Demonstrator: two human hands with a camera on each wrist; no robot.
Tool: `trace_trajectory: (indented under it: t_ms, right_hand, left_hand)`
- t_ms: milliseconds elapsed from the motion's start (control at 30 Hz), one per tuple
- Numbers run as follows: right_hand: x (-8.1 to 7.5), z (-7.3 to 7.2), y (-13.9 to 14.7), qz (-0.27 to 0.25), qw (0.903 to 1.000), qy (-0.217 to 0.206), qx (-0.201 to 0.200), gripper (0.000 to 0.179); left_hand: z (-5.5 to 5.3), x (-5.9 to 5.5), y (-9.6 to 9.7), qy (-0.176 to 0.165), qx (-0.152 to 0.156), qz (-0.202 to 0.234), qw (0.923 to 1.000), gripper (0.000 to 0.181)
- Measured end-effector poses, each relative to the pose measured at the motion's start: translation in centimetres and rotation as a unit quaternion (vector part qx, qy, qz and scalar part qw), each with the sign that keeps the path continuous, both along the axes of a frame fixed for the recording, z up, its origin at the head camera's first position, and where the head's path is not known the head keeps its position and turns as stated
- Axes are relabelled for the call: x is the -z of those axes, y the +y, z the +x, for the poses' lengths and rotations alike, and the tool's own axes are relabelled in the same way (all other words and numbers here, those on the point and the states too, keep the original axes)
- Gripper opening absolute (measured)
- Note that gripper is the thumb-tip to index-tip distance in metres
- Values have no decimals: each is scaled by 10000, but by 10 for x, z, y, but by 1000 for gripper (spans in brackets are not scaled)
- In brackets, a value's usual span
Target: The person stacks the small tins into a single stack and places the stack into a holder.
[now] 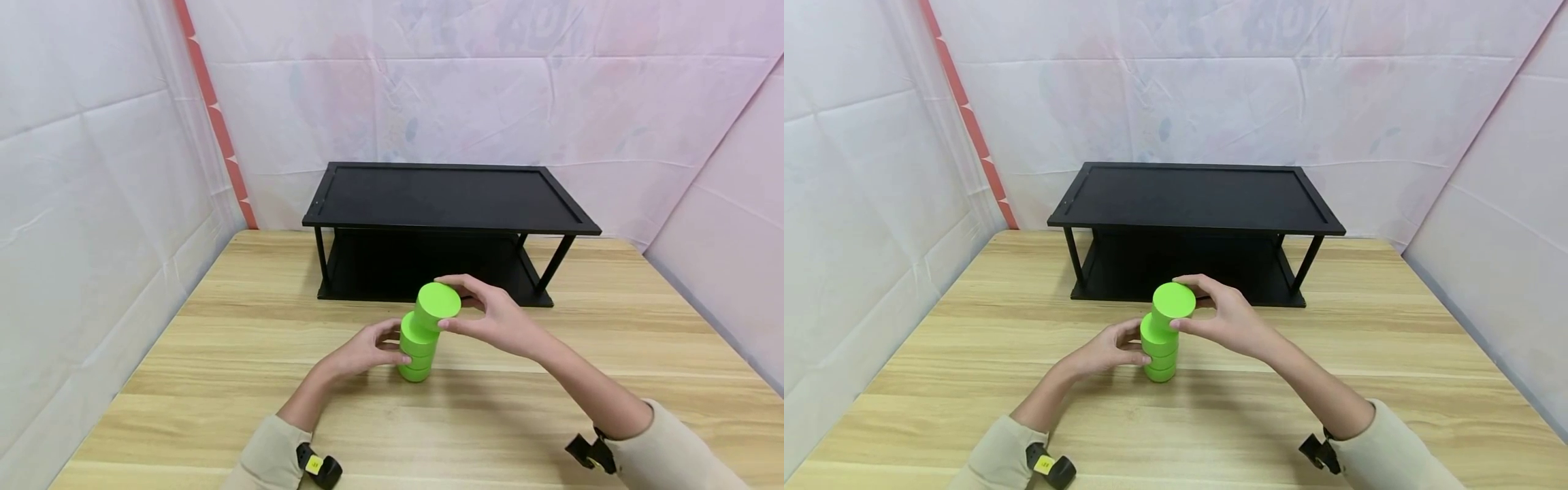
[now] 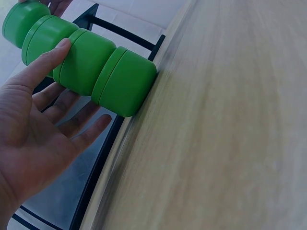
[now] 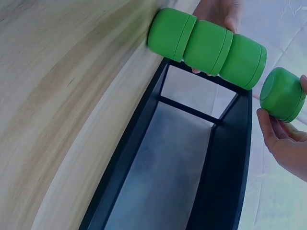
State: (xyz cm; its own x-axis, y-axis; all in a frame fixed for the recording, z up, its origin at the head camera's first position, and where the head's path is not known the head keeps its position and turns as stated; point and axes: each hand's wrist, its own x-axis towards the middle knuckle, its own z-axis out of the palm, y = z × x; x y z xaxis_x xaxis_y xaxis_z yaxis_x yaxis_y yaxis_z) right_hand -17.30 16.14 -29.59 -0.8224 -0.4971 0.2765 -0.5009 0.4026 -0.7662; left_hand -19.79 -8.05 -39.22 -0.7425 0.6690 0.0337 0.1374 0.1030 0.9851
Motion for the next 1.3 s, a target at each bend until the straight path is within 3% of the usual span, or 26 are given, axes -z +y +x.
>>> trace_trajectory:
  t_ms: [567, 1300]
  right_hand:
    - [5, 2, -15, -5, 9996, -90, -264, 57]
    - [10, -2, -17, 161, 9992, 116, -349, 56]
  left_hand:
    - [1, 0, -1, -41, -23, -51, 10000, 60]
    - [-2, 0, 0, -45, -13, -49, 10000, 62]
